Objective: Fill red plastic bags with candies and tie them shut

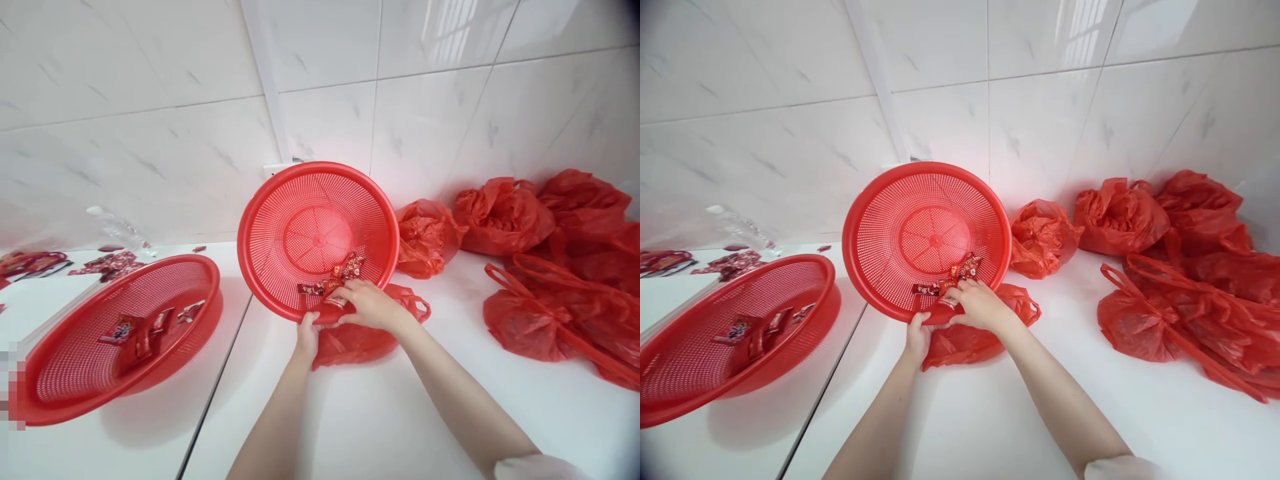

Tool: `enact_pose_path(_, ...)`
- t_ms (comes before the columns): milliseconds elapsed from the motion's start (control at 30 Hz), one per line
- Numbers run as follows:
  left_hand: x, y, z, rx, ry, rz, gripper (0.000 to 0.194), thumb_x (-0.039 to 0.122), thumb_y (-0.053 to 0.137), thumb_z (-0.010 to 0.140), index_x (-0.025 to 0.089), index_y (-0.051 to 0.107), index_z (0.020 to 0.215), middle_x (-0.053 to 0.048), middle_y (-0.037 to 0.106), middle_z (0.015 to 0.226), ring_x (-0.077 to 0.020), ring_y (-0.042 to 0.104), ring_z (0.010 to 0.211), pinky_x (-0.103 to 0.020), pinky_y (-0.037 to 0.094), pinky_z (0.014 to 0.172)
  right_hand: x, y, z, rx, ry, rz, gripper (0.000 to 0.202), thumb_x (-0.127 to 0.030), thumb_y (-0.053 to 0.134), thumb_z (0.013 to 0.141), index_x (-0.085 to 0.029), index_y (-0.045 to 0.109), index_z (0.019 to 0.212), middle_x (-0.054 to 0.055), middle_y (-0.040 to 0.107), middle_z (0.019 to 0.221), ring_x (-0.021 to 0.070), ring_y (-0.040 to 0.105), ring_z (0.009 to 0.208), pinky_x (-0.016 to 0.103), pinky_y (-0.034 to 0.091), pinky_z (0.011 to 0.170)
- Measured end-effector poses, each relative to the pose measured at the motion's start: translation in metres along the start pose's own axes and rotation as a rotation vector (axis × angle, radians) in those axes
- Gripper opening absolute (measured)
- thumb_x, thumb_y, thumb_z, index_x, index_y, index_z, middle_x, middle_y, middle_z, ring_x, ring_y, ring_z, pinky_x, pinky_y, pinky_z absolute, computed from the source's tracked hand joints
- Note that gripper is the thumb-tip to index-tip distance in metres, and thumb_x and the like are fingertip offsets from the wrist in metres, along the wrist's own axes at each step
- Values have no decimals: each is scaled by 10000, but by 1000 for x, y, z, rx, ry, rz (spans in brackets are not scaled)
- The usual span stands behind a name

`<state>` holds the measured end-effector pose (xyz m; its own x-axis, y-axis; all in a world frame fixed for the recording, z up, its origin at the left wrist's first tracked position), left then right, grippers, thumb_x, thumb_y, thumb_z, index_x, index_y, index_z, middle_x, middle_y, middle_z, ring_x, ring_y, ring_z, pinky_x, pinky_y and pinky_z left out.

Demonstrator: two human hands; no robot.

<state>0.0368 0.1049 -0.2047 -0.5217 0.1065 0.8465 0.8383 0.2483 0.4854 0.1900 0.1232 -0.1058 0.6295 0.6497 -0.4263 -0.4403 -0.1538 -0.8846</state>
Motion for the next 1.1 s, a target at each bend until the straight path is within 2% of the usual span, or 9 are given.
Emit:
enact_pose_path(100,-1,0,0,-10,-10,17,305,293,631,597,86,710,807,-115,737,813,-301,698,811,-367,577,630,0,-3,0,-28,-8,57,260,-159,659,787,-209,644,1042,55,651,976,191,601,899,286,426,766)
enact_pose_path(200,2,1,-1,-17,-10,13,327,285,632,600,92,710,852,-109,740,870,-290,696,818,-363,580,624,1,-19,0,113,21,146,82,-266,604,861,-189,632,870,27,642,868,146,579,765,256,406,689)
enact_pose_path(333,8,2,-1,-8,-5,0,331,272,639,591,90,703,860,-100,739,859,-281,694,803,-359,583,609,8,-40,-5,315,106,383,321,-442,530,903,-174,559,730,-13,575,682,120,523,626,234,385,593)
enact_pose_path(633,14,-4,0,72,44,-53,301,254,667,550,109,684,813,-66,728,813,-272,694,798,-388,589,700,26,-58,-16,411,185,754,304,-480,641,823,-182,638,762,8,666,719,187,674,713,281,521,663)
enact_pose_path(700,15,-2,-1,66,38,-51,308,256,663,551,111,682,822,-69,727,810,-275,694,802,-388,587,700,27,-59,-16,460,226,913,313,-496,653,809,-184,655,826,30,696,775,191,692,724,282,540,653)
enact_pose_path(800,17,0,-2,65,27,-42,328,257,657,554,110,680,846,-71,727,804,-278,694,799,-382,585,677,33,-56,-15,560,310,1247,349,-508,661,797,-200,636,959,46,718,854,170,710,684,230,542,548)
enact_pose_path(900,16,0,-2,63,20,-32,335,264,656,559,106,678,854,-75,727,810,-281,693,807,-381,582,673,38,-50,-11,593,350,1490,367,-439,752,726,-203,629,978,34,725,853,136,713,687,164,543,517)
enact_pose_path(1000,14,-2,-2,56,26,-7,320,260,656,573,104,679,851,-78,728,816,-280,693,820,-386,578,706,43,-45,-11,605,403,1541,390,-357,842,621,-173,669,917,17,717,760,99,688,647,124,544,535)
enact_pose_path(1100,11,-4,-2,54,33,-9,295,257,664,578,110,675,833,-68,726,806,-276,693,814,-391,570,742,39,-48,-12,617,380,1464,469,-343,849,609,-157,680,1004,-24,674,663,49,575,470,124,477,426)
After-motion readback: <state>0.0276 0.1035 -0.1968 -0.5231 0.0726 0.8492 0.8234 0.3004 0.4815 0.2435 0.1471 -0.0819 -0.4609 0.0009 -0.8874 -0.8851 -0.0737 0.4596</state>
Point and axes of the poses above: each hand's wrist, its own z-axis towards the middle knuckle, its own y-axis out of the palm, x = y × z, the point moved 5 cm from there along z, towards the middle knuckle
